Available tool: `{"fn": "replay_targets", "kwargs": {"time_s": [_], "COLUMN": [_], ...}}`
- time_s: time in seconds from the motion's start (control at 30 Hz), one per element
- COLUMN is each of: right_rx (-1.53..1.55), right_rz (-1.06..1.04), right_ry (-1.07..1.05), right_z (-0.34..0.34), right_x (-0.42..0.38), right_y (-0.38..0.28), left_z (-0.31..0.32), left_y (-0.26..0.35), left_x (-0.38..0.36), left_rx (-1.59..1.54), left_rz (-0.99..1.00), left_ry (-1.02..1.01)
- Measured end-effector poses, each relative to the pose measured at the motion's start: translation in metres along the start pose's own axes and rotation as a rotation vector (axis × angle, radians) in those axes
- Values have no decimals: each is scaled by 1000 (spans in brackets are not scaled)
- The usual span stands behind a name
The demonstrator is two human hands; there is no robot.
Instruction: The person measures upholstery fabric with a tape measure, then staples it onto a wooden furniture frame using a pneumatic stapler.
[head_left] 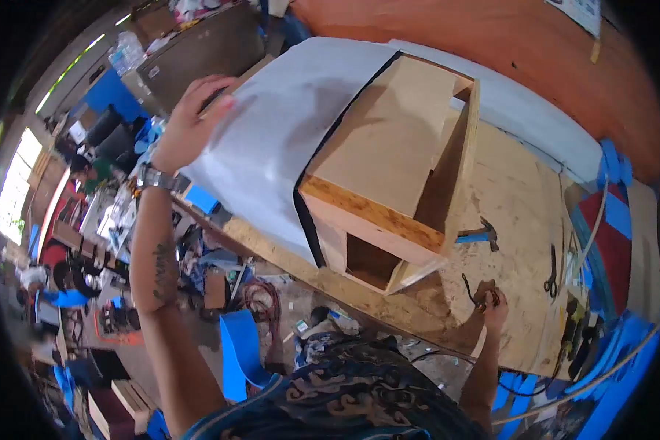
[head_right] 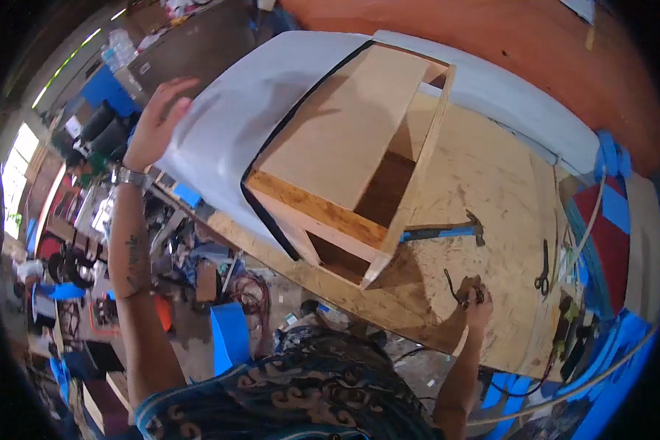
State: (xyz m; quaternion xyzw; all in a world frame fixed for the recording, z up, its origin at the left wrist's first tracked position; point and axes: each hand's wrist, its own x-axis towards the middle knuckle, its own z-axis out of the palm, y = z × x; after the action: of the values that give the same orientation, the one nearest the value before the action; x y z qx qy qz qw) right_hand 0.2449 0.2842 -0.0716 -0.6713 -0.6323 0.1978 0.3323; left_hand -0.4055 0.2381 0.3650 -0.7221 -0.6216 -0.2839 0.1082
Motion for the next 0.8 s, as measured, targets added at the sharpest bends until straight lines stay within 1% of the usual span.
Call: {"fn": "replay_targets", "kwargs": {"time_s": [0.03, 0.07, 0.13, 0.17, 0.2, 0.23, 0.27, 0.3, 0.37, 0.4, 0.43, 0.47, 0.53, 0.57, 0.63, 0.7, 0.77, 0.8], "right_rx": [-296, -598, -172, 222, 632, 814, 793, 738, 647, 547, 448, 348, 226, 166, 163, 122, 46, 45], "right_rz": [51, 115, 176, 65, 161, 120, 21, -26, -82, -75, -62, -51, -176, -238, -307, -384, -470, -474], "right_ry": [69, 134, 300, 302, 190, 228, 241, 213, 107, 83, 56, 27, 128, 170, 120, 85, 70, 41], "right_z": [0, -9, -24, -34, -59, -71, -77, -83, -78, -70, -61, -59, -56, -57, -71, -82, -84, -80], "right_x": [-3, 2, 38, 67, 72, 79, 87, 92, 102, 107, 113, 121, 145, 158, 184, 209, 230, 243], "right_y": [-10, -35, -71, -114, -198, -262, -318, -365, -430, -448, -463, -472, -469, -468, -478, -493, -515, -522], "left_z": [0, 2, -1, 5, 17, 27, 34, 44, 68, 80, 85, 90, 89, 88, 82, 90, 101, 108], "left_y": [-36, -66, -96, -103, -108, -113, -117, -120, -117, -119, -130, -139, -142, -139, -112, -101, -83, -71], "left_x": [5, 12, 39, 56, 69, 80, 91, 104, 116, 121, 133, 145, 166, 178, 204, 238, 263, 270], "left_rx": [-195, -397, -459, -480, -507, -523, -532, -583, -653, -681, -669, -608, -487, -355, -86, -148, -83, -100], "left_rz": [-101, -198, -395, -490, -523, -559, -592, -566, -340, -232, -232, -185, -103, 6, 204, 271, 331, 345], "left_ry": [22, 33, -85, -152, -245, -338, -422, -551, -607, -637, -648, -659, -658, -622, -542, -473, -355, -317]}}
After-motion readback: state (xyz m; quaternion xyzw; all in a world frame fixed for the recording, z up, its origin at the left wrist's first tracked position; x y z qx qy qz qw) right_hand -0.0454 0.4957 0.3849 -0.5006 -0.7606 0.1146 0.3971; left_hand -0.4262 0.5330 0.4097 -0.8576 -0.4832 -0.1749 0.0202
